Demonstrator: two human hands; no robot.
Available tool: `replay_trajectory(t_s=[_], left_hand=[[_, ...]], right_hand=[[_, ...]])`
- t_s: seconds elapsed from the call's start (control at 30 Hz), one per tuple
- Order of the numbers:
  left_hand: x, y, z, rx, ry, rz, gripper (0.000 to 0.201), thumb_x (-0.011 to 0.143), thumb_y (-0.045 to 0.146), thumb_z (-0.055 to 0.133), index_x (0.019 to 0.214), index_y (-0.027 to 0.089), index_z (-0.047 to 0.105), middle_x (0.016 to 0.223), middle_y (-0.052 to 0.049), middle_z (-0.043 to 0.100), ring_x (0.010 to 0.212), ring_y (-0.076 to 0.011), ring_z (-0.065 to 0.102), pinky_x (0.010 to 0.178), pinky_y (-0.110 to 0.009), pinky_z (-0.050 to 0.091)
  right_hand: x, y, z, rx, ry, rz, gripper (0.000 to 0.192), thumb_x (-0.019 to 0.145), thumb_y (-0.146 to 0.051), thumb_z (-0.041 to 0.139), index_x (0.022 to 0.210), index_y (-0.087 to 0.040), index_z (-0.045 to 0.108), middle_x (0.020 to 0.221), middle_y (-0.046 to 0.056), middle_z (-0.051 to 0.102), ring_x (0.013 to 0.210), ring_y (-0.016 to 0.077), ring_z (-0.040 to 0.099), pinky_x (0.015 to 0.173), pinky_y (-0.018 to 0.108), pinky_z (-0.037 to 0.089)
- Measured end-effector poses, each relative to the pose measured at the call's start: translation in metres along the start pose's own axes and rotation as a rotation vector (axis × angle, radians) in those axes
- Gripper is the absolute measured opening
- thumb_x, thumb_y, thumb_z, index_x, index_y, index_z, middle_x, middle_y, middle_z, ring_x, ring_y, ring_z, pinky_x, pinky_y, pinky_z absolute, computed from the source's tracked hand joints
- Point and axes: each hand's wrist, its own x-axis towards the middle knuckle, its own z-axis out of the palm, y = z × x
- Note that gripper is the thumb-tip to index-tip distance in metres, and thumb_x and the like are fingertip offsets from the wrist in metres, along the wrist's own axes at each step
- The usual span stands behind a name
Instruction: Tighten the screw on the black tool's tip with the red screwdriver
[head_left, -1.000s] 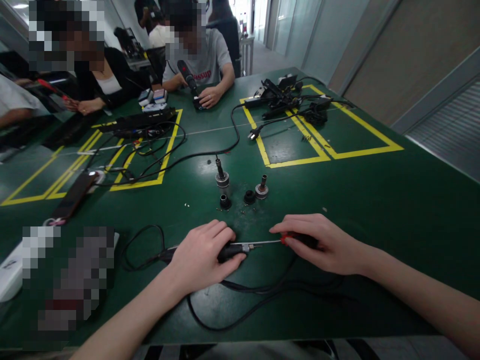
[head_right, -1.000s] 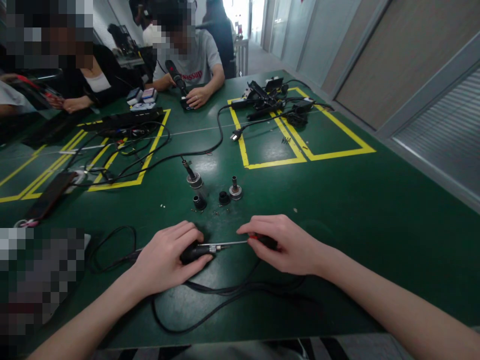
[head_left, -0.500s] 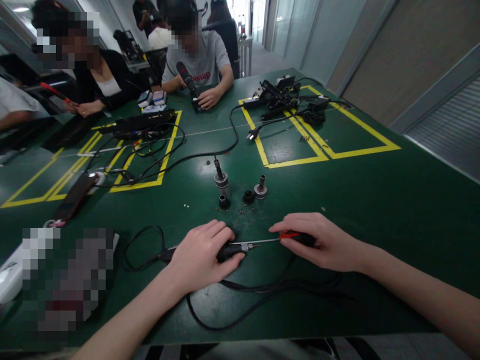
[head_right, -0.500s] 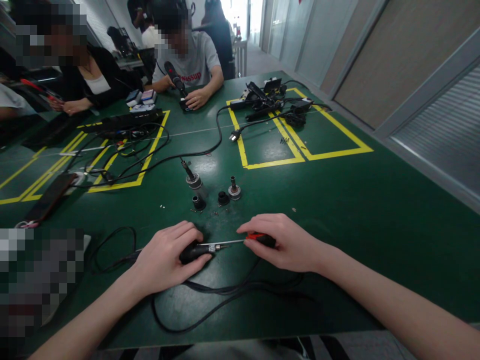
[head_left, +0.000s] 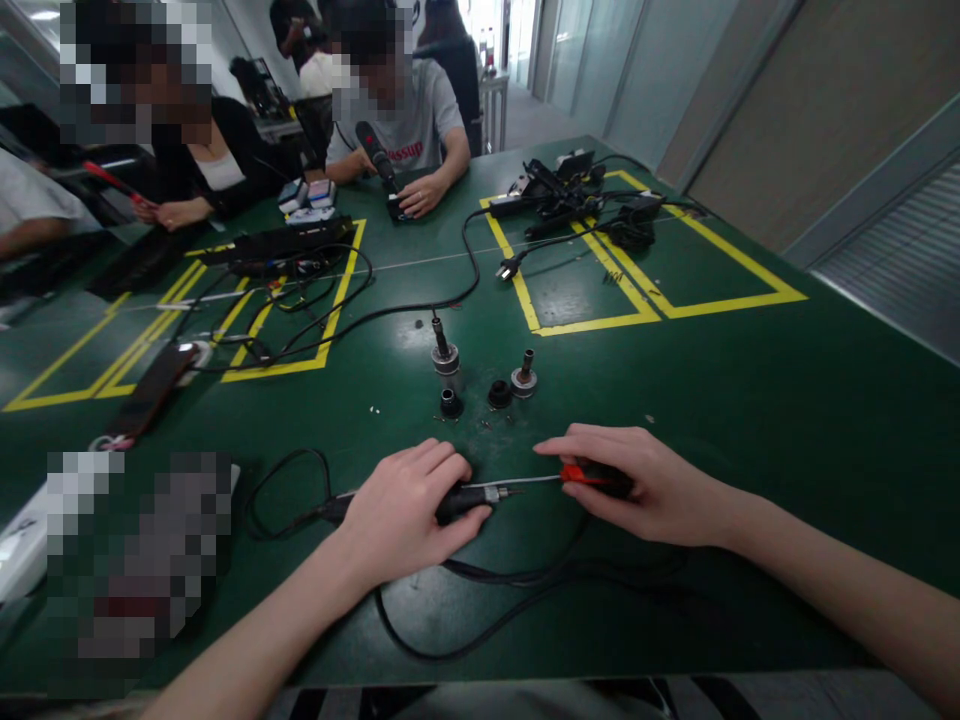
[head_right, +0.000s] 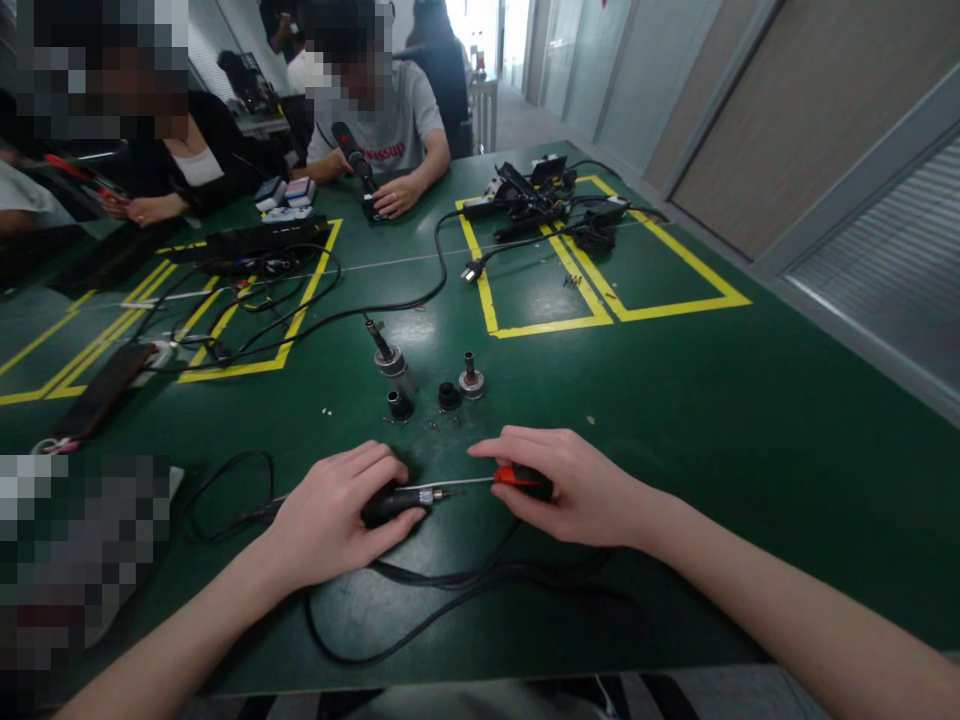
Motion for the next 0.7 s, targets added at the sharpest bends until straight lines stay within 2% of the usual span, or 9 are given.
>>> replay_trajectory(t_s=[0.13, 0.37, 0.57, 0.7], left_hand=[[-0.0007, 0.0001, 0.0006, 0.001, 0.000, 0.000, 0.018, 0.100, 0.037, 0.071, 0.096, 0.022, 0.061, 0.091, -0.002, 0.070, 0.081, -0.0199, 0.066, 0.067, -0.032, 0.049], [-0.0004, 0.0000, 0.0005, -0.002, 0.002, 0.005, 0.018, 0.100, 0.036, 0.072, 0.096, 0.022, 0.061, 0.091, -0.002, 0.070, 0.082, -0.0205, 0.066, 0.067, -0.032, 0.049], [0.0003, 0.0004, 0.0006, -0.001, 0.018, 0.023, 0.019, 0.098, 0.035, 0.073, 0.096, 0.021, 0.061, 0.090, -0.001, 0.069, 0.080, -0.0203, 0.065, 0.066, -0.033, 0.048], [0.0003, 0.0007, 0.0004, 0.000, 0.018, 0.023, 0.019, 0.099, 0.035, 0.073, 0.095, 0.021, 0.060, 0.090, -0.001, 0.069, 0.080, -0.0201, 0.065, 0.066, -0.032, 0.047]], right_hand=[[0.0010, -0.0041, -0.0049, 0.016, -0.032, 0.015, 0.039, 0.107, -0.018, 0.054, 0.142, -0.025, 0.069, 0.093, 0.006, 0.075, 0.075, 0.0198, 0.068, 0.067, 0.030, 0.054], [0.0015, -0.0001, -0.0056, 0.107, -0.006, 0.003, 0.027, 0.108, -0.019, 0.060, 0.132, -0.020, 0.073, 0.088, 0.003, 0.073, 0.072, 0.0157, 0.066, 0.063, 0.026, 0.052], [0.0007, 0.0023, -0.0038, 0.111, -0.055, 0.078, 0.028, 0.112, -0.022, 0.053, 0.130, -0.019, 0.074, 0.088, 0.004, 0.082, 0.067, 0.0150, 0.074, 0.063, 0.025, 0.054], [-0.0013, 0.0038, -0.0037, 0.120, -0.064, 0.078, 0.029, 0.111, -0.020, 0.053, 0.130, -0.018, 0.075, 0.088, 0.004, 0.083, 0.067, 0.0147, 0.075, 0.062, 0.024, 0.053]])
